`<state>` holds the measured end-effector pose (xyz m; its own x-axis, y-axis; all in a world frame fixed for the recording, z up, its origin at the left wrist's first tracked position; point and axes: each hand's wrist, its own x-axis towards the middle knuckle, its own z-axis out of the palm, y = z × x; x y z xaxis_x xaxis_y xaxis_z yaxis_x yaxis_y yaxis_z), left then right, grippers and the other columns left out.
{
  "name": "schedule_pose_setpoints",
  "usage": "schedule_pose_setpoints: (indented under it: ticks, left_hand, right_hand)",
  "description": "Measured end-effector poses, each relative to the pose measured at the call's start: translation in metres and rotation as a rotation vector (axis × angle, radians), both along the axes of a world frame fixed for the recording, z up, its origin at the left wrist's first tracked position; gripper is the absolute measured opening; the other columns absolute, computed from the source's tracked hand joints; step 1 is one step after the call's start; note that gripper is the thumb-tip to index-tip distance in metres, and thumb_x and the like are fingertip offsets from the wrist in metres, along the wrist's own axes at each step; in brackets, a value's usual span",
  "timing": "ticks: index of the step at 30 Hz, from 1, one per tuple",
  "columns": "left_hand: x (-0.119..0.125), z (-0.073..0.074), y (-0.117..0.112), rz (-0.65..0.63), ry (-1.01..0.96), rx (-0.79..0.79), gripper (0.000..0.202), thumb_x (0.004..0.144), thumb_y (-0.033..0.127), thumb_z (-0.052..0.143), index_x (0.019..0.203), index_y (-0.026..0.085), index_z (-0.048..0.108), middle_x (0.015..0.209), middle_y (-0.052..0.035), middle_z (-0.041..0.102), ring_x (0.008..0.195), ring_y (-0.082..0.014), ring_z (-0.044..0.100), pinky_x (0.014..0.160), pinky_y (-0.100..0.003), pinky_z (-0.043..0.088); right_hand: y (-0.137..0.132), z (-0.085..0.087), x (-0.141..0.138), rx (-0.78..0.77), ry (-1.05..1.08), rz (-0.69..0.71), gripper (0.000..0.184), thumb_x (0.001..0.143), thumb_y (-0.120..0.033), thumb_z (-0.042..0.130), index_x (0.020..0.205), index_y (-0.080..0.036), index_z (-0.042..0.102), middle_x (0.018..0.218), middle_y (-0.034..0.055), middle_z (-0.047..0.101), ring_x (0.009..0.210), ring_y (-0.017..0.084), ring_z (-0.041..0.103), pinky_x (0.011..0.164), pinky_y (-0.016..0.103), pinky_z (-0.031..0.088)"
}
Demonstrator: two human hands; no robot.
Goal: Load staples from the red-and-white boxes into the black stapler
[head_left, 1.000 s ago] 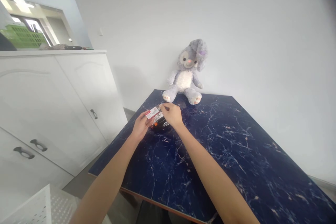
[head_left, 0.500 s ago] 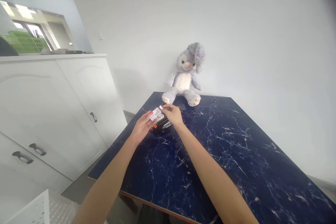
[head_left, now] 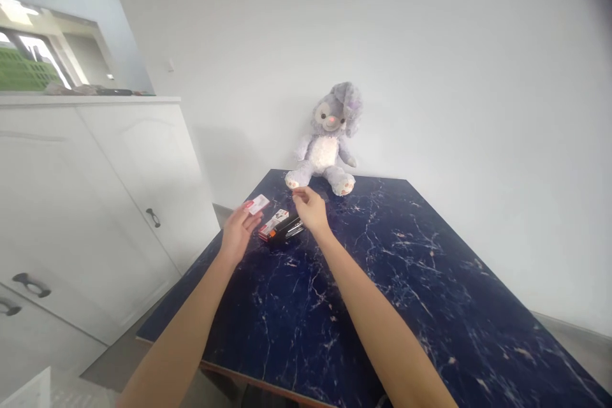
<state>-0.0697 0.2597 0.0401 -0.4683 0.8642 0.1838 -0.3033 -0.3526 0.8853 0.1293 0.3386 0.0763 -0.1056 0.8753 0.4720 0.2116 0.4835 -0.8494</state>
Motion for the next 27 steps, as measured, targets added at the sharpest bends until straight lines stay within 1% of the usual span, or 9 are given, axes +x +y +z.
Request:
schedule_pose_setpoints:
  ticks: [2,4,6,9,12,15,17,22,27]
  left_hand:
    - [-0.008,-0.005,0.005,0.151,0.083,-0.083,0.033,0.084,0.039,0.072,0.111,0.019,0.071,0.109,-0.0084,0.075,0.077,-0.0151,0.073,0.069,-0.025,0.056]
    - [-0.015,-0.012,0.010,0.284,0.240,-0.223,0.034,0.085,0.044,0.067,0.107,0.018,0.071,0.104,-0.0087,0.076,0.064,-0.0123,0.068,0.055,-0.022,0.048]
    - [-0.020,-0.020,0.014,0.320,0.353,-0.307,0.035,0.085,0.045,0.063,0.104,0.017,0.072,0.100,-0.0099,0.077,0.060,-0.0135,0.065,0.052,-0.022,0.045]
    - [-0.024,-0.029,0.015,0.320,0.477,-0.338,0.031,0.084,0.042,0.063,0.101,0.018,0.073,0.098,-0.0097,0.077,0.070,-0.0186,0.068,0.064,-0.027,0.050]
    - [-0.025,-0.034,0.012,0.330,0.646,-0.358,0.020,0.082,0.037,0.066,0.092,0.022,0.074,0.097,-0.0080,0.077,0.091,-0.0250,0.069,0.088,-0.036,0.050]
    - [-0.022,-0.036,0.009,0.304,0.803,-0.346,0.012,0.078,0.032,0.071,0.084,0.022,0.074,0.098,-0.0092,0.076,0.108,-0.0309,0.064,0.107,-0.046,0.039]
    - [-0.017,-0.035,0.007,0.278,0.890,-0.306,0.014,0.078,0.031,0.072,0.088,0.022,0.075,0.106,-0.0115,0.074,0.117,-0.0336,0.059,0.115,-0.051,0.029]
    - [-0.009,-0.032,0.003,0.116,1.078,-0.159,0.031,0.079,0.039,0.075,0.108,0.027,0.076,0.129,-0.0091,0.066,0.131,-0.0331,0.047,0.118,-0.050,0.027]
    - [-0.011,-0.031,-0.004,-0.074,1.309,-0.128,0.048,0.073,0.043,0.083,0.118,0.028,0.075,0.154,-0.0118,0.044,0.145,-0.0422,0.027,0.119,-0.060,0.024]
  right_hand:
    - [0.003,-0.017,0.011,0.001,-0.096,-0.223,0.028,0.092,-0.025,0.048,0.111,-0.020,0.067,0.109,0.0067,0.074,0.096,0.019,0.069,0.094,0.031,0.050]
    - [0.003,-0.040,0.021,-0.057,-0.219,-0.356,0.032,0.093,-0.023,0.043,0.115,-0.017,0.065,0.114,0.0107,0.071,0.104,0.021,0.067,0.097,0.034,0.048]
    - [0.001,-0.061,0.028,-0.110,-0.288,-0.353,0.034,0.091,-0.021,0.045,0.119,-0.015,0.064,0.117,0.0133,0.069,0.108,0.024,0.066,0.098,0.035,0.048]
    - [0.000,-0.077,0.031,-0.149,-0.334,-0.304,0.040,0.088,-0.018,0.048,0.126,-0.015,0.060,0.122,0.0139,0.068,0.110,0.025,0.065,0.100,0.037,0.047]
    - [-0.001,-0.078,0.030,-0.166,-0.363,-0.251,0.045,0.085,-0.017,0.052,0.130,-0.015,0.058,0.122,0.0131,0.069,0.115,0.027,0.062,0.102,0.039,0.046]
    - [-0.002,-0.075,0.030,-0.161,-0.406,-0.213,0.048,0.084,-0.015,0.053,0.132,-0.016,0.057,0.121,0.0115,0.070,0.118,0.028,0.061,0.103,0.039,0.046]
    - [-0.003,-0.073,0.030,-0.155,-0.432,-0.209,0.048,0.084,-0.014,0.053,0.132,-0.015,0.057,0.123,0.0119,0.070,0.119,0.028,0.061,0.102,0.039,0.046]
    - [-0.004,-0.074,0.030,-0.131,-0.453,-0.221,0.047,0.085,-0.014,0.052,0.131,-0.015,0.058,0.123,0.0118,0.070,0.119,0.029,0.062,0.103,0.040,0.047]
    - [0.000,-0.082,0.030,-0.077,-0.480,-0.197,0.050,0.081,-0.011,0.053,0.130,-0.014,0.059,0.121,0.0126,0.071,0.114,0.030,0.064,0.102,0.041,0.047]
